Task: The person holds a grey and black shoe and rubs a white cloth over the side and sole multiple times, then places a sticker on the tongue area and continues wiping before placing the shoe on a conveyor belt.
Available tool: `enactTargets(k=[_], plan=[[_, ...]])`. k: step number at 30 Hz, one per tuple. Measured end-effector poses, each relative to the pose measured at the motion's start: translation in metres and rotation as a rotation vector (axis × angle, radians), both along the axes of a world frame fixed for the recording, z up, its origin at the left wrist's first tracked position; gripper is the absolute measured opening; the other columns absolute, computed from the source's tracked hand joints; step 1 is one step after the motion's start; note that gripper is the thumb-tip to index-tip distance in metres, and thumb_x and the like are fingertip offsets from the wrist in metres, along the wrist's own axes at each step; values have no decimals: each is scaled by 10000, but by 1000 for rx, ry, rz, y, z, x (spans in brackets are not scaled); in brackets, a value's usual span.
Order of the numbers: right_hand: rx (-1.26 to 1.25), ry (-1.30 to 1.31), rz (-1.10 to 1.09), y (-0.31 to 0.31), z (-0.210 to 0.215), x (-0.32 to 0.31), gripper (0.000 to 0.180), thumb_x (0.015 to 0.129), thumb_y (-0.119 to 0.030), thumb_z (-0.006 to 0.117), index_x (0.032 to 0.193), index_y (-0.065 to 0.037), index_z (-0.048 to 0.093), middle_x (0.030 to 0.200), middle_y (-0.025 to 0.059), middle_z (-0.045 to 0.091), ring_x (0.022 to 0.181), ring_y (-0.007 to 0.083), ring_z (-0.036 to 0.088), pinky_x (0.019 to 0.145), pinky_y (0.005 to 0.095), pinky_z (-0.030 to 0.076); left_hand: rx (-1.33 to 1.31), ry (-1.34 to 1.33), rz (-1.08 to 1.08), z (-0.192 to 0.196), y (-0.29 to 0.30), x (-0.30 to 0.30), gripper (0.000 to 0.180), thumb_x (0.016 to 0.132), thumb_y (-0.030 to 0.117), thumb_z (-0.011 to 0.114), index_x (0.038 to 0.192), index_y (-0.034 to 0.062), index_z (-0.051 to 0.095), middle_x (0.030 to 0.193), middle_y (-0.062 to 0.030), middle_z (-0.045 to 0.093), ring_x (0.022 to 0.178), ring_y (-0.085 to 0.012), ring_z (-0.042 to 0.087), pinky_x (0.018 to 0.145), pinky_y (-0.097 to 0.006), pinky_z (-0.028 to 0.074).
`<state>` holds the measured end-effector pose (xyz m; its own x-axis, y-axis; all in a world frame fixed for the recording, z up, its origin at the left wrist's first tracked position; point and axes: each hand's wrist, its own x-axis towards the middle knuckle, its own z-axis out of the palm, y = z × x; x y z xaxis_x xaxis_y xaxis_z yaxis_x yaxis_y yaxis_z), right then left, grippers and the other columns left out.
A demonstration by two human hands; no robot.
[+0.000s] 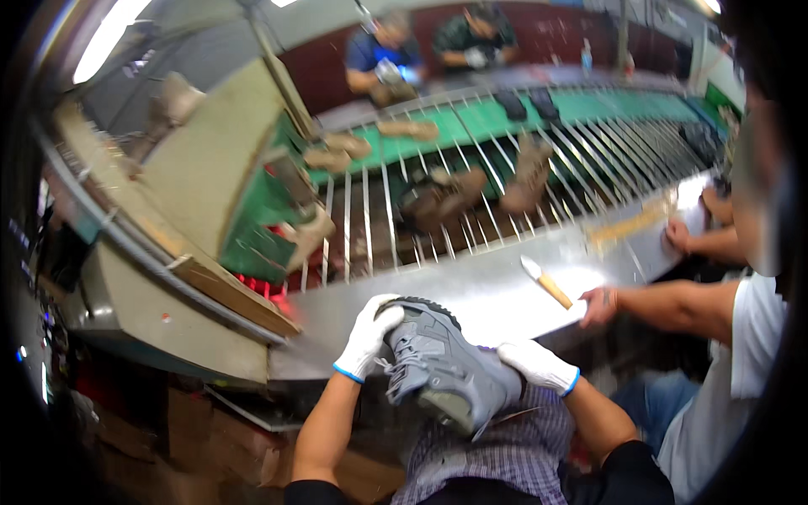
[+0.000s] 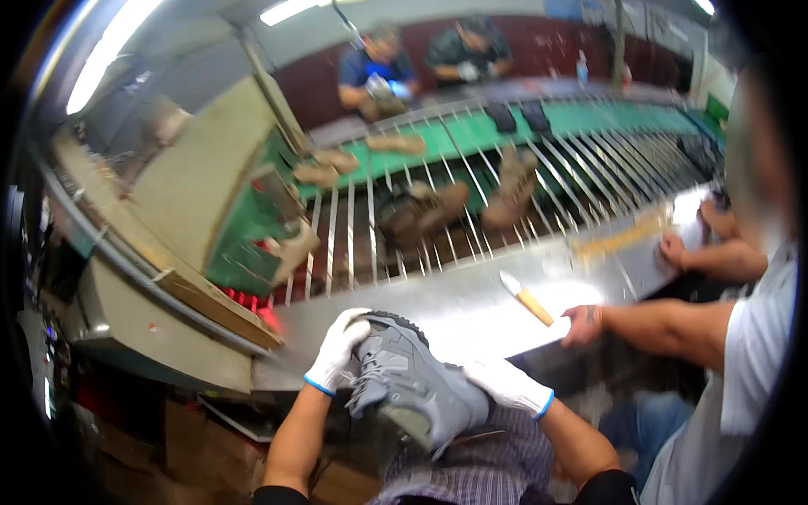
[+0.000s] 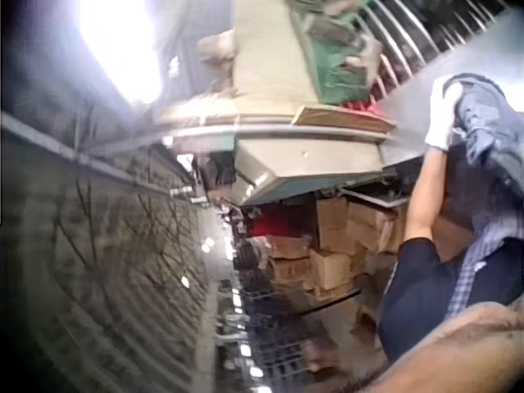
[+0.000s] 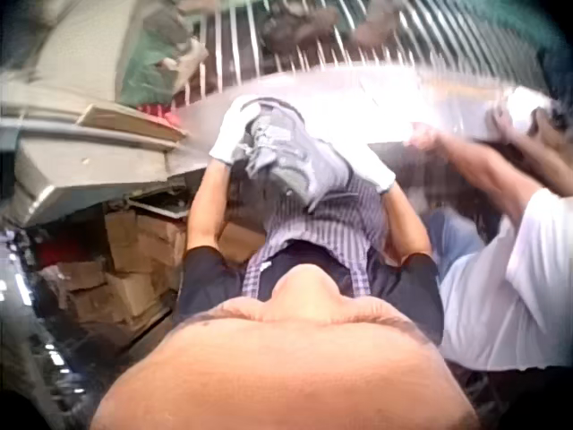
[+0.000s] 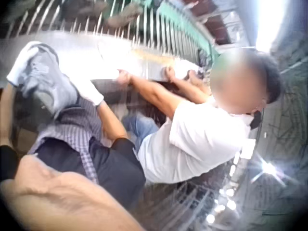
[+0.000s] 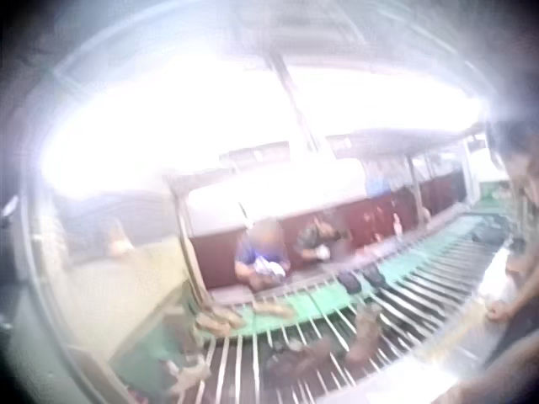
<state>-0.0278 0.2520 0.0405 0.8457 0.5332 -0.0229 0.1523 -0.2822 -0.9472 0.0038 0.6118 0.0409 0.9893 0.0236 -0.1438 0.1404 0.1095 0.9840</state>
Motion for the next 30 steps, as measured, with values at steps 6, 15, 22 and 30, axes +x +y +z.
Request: enactTargets(k=[6, 15, 22, 30], plan=[[212, 778, 118, 23, -8, -41, 298, 1118, -348, 558, 1101, -50, 556, 778, 7, 605, 541, 84, 581, 473, 242, 503, -16, 28, -146, -20, -65, -26, 174, 1029, 125, 686, 1129, -10, 732, 1054, -30, 729, 987, -100, 635, 923, -265, 508], [-229, 656, 196, 31, 67, -15, 489, 1080, -471, 628, 1042, 16, 660, 725, 60, 659, 557, 122, 647, 490, 257, 537, 288, -87, -174, 9, -82, -20, 251, 1073, 177, 606, 1061, -34, 741, 1024, -65, 755, 969, -130, 666, 928, -281, 515], [-110, 310, -83, 39, 3, -43, 668, 1110, -513, 524, 1487, 38, 531, 1289, 192, 688, 1174, 299, 683, 1009, 396, 569, 306, -192, -88, 32, -72, -16, 349, 1124, 216, 484, 1090, -9, 748, 1034, -117, 774, 1026, -213, 712, 975, -329, 527], [715, 867, -111, 19, -118, -79, 963, 972, -693, 668, 1607, -8, 437, 1530, 142, 607, 1293, 272, 645, 1155, 420, 495, -411, 161, -248, 55, -76, 13, 479, 1143, 288, 357, 1302, -55, 650, 1248, -230, 728, 1157, -295, 706, 1104, -400, 523]])
